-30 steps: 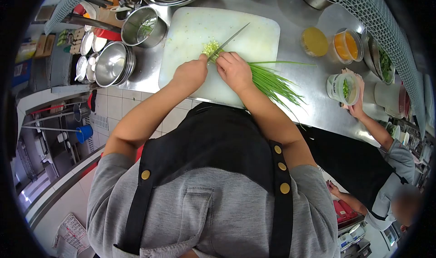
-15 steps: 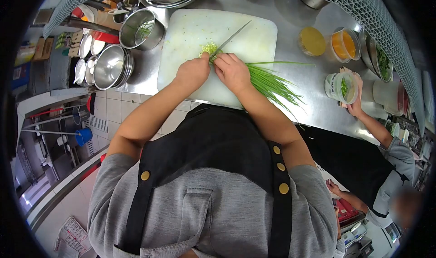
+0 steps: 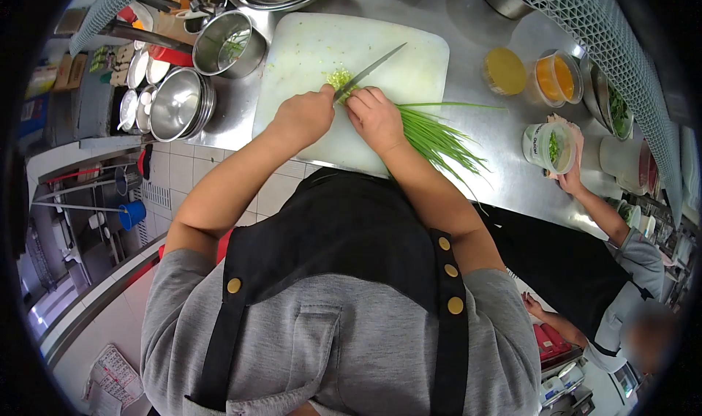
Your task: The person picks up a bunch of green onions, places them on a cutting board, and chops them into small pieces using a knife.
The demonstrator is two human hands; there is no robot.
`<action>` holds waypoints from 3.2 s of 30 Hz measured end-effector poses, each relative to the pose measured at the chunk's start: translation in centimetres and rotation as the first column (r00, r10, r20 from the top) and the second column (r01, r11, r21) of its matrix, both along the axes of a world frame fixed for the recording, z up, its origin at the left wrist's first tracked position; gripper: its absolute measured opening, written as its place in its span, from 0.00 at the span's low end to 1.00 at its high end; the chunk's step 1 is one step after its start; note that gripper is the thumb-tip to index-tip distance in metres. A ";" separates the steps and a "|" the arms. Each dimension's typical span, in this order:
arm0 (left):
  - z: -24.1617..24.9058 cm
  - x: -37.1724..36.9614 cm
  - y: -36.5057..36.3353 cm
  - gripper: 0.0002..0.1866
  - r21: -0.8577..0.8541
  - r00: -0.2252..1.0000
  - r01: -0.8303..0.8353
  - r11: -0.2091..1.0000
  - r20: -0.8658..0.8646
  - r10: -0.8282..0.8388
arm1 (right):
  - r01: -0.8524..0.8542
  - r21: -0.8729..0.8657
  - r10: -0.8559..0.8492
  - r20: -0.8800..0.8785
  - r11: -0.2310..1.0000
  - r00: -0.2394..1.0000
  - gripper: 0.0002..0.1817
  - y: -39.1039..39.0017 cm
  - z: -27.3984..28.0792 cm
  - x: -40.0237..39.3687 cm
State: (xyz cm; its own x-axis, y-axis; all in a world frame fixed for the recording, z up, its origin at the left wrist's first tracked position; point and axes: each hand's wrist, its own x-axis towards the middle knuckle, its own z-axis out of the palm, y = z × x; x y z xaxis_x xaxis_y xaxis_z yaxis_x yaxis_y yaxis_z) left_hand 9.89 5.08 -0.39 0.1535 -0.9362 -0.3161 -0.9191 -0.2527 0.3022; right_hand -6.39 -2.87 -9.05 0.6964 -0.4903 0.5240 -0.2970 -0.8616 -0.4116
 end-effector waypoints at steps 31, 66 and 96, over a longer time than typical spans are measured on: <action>-1.6 0.3 0.5 0.10 -0.029 0.999 0.000 1.000 -0.046 -0.001 | 0.016 0.053 -0.014 -0.023 0.998 1.000 0.13 -0.1 0.0 0.1; -3.1 -0.7 -0.3 0.10 -0.041 0.998 -0.030 0.999 -0.049 0.028 | 0.010 0.063 -0.009 -0.020 0.998 1.000 0.10 -0.1 0.0 0.1; -5.0 1.9 0.7 0.10 -0.134 0.985 -0.174 0.975 -0.036 0.171 | -0.055 0.075 0.062 -0.104 0.996 0.993 0.20 0.1 0.2 -0.1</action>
